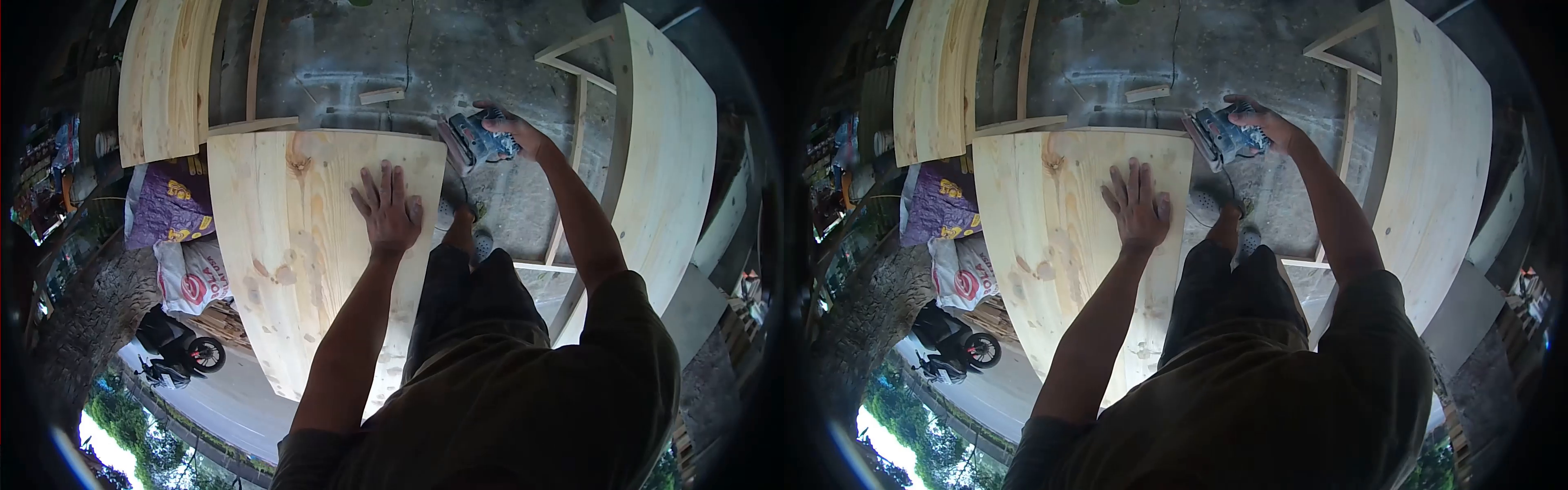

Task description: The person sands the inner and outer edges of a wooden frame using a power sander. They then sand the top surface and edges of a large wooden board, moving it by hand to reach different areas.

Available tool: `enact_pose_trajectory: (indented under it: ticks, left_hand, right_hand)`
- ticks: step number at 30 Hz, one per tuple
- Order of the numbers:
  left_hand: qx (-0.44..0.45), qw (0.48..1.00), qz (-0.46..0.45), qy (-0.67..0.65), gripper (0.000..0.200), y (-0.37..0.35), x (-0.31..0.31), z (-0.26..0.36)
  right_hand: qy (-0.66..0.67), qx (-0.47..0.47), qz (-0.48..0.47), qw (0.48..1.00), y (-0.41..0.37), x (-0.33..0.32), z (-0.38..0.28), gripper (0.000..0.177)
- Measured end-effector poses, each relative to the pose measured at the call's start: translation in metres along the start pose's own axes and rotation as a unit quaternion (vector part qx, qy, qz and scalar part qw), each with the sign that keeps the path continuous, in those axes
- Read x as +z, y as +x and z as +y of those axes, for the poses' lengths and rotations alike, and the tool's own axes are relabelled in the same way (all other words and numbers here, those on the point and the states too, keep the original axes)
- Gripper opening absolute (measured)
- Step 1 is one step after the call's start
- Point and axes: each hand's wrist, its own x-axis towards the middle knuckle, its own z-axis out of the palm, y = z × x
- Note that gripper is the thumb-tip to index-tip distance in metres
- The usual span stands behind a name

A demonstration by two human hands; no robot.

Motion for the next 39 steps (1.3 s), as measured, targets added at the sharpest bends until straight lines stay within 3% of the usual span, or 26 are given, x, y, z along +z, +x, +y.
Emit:
enact_pose_trajectory:
  ticks: [4, 9, 14, 15, 18, 19, 21, 27, 30, 32, 33, 34, 35, 36, 37, 39]
  left_hand:
    - [-0.014, 0.999, 0.011, -0.040, 0.075, 0.000, -0.004, 0.000]
    - [-0.044, 0.997, 0.004, -0.057, 0.074, -0.002, -0.007, 0.003]
    - [-0.076, 0.995, -0.007, -0.061, 0.078, 0.000, -0.013, 0.006]
    - [-0.069, 0.997, -0.015, -0.029, 0.086, -0.002, -0.007, 0.005]
    - [-0.199, 0.975, 0.056, -0.081, 0.096, -0.002, -0.005, 0.050]
    - [-0.230, 0.970, 0.007, -0.077, 0.100, 0.001, -0.018, 0.079]
    - [-0.298, 0.954, -0.005, -0.031, 0.098, -0.001, 0.002, 0.116]
    - [-0.370, 0.929, -0.007, -0.010, 0.093, 0.013, 0.015, 0.134]
    - [-0.573, 0.819, 0.031, -0.003, 0.085, -0.011, 0.033, 0.164]
    - [-0.854, 0.516, 0.057, -0.026, 0.077, -0.028, 0.055, 0.175]
    - [-0.850, 0.409, 0.176, -0.279, 0.074, -0.063, 0.062, 0.163]
    - [-0.771, 0.266, 0.281, -0.506, 0.071, -0.096, 0.064, 0.155]
    - [-0.786, 0.025, 0.386, -0.482, 0.062, -0.056, 0.026, 0.134]
    - [-0.630, -0.017, 0.500, -0.593, 0.056, -0.044, 0.013, 0.128]
    - [-0.582, -0.037, 0.487, -0.650, 0.056, -0.047, 0.021, 0.119]
    - [-0.582, -0.079, 0.439, -0.680, 0.057, -0.008, 0.010, 0.116]
  right_hand:
    - [-0.099, 0.091, -0.088, 0.987, 0.043, -0.002, -0.050, 0.079]
    - [-0.301, 0.107, -0.165, 0.933, 0.116, 0.000, -0.083, 0.086]
    - [-0.379, 0.067, -0.210, 0.899, 0.156, 0.084, -0.127, 0.094]
    - [-0.384, 0.017, -0.215, 0.898, 0.168, 0.100, -0.125, 0.094]
    - [-0.403, -0.067, -0.242, 0.880, 0.194, 0.140, -0.139, 0.095]
    - [-0.412, -0.075, -0.253, 0.872, 0.192, 0.142, -0.142, 0.096]
    - [-0.407, -0.054, -0.289, 0.865, 0.175, 0.131, -0.151, 0.095]
    - [-0.479, -0.149, -0.251, 0.828, 0.078, 0.037, -0.129, 0.090]
    - [-0.530, -0.243, -0.210, 0.785, 0.040, 0.052, -0.135, 0.087]
    - [-0.553, -0.278, -0.190, 0.762, 0.039, 0.089, -0.142, 0.085]
    - [-0.566, -0.270, -0.190, 0.755, 0.047, 0.117, -0.150, 0.083]
    - [-0.580, -0.260, -0.191, 0.748, 0.053, 0.143, -0.155, 0.081]
    - [-0.585, -0.289, -0.191, 0.733, 0.067, 0.167, -0.155, 0.081]
    - [-0.591, -0.317, -0.193, 0.717, 0.085, 0.192, -0.154, 0.081]
    - [-0.607, -0.328, -0.184, 0.700, 0.099, 0.218, -0.157, 0.081]
    - [-0.612, -0.373, -0.174, 0.675, 0.138, 0.263, -0.160, 0.085]
